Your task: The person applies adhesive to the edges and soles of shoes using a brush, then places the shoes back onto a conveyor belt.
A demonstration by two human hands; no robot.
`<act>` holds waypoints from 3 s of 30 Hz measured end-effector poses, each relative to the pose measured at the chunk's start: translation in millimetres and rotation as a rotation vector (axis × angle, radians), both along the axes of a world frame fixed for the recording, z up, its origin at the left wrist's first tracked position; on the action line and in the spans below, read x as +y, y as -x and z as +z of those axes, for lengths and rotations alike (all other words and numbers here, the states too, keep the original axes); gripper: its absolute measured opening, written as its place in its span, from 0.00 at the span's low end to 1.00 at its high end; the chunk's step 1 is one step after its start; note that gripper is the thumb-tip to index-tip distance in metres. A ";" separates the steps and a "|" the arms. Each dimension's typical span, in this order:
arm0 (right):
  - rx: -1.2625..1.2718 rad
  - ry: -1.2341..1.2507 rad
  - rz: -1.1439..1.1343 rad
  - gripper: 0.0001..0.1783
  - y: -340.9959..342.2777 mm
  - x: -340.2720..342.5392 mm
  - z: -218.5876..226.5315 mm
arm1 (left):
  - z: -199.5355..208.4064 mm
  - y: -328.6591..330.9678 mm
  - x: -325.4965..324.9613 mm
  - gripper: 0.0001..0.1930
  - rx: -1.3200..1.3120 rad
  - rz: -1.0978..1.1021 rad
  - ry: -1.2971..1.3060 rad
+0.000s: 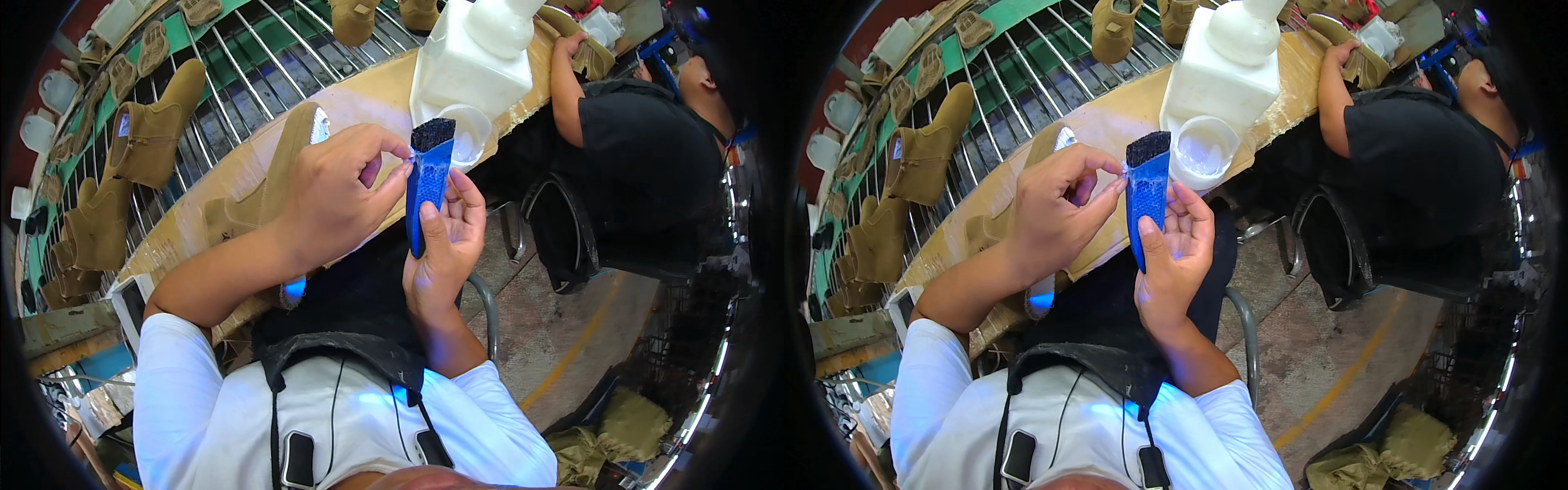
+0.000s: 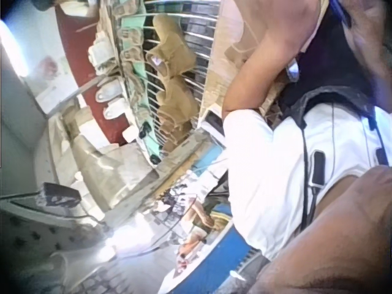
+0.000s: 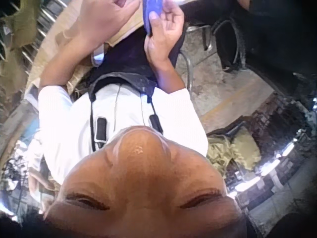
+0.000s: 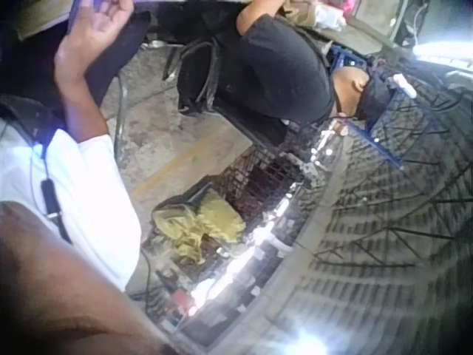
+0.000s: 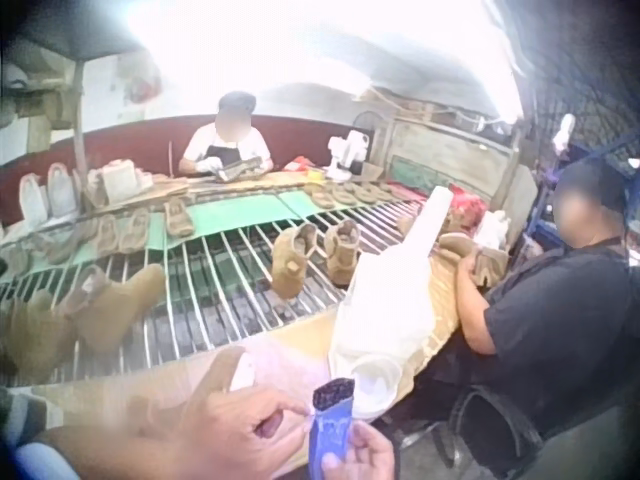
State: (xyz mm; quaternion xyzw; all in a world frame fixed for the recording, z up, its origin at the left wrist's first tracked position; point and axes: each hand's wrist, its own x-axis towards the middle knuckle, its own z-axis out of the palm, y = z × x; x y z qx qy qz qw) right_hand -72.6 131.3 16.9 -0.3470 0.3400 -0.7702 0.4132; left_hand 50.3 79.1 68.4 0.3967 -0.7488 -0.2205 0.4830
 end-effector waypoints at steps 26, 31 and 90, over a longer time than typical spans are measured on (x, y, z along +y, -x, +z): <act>-0.167 -0.164 0.155 0.20 4.9 0.2 3.3 | 46.4 -53.4 48.7 0.07 0.358 -0.493 -0.724; -0.350 -0.144 0.316 0.19 11.3 -2.3 -3.1 | 57.4 -70.2 64.5 0.13 0.469 -0.517 -0.698; -1.072 -0.108 1.060 0.10 39.0 -5.8 5.1 | 19.9 -4.5 -2.8 0.08 -0.002 -0.222 0.066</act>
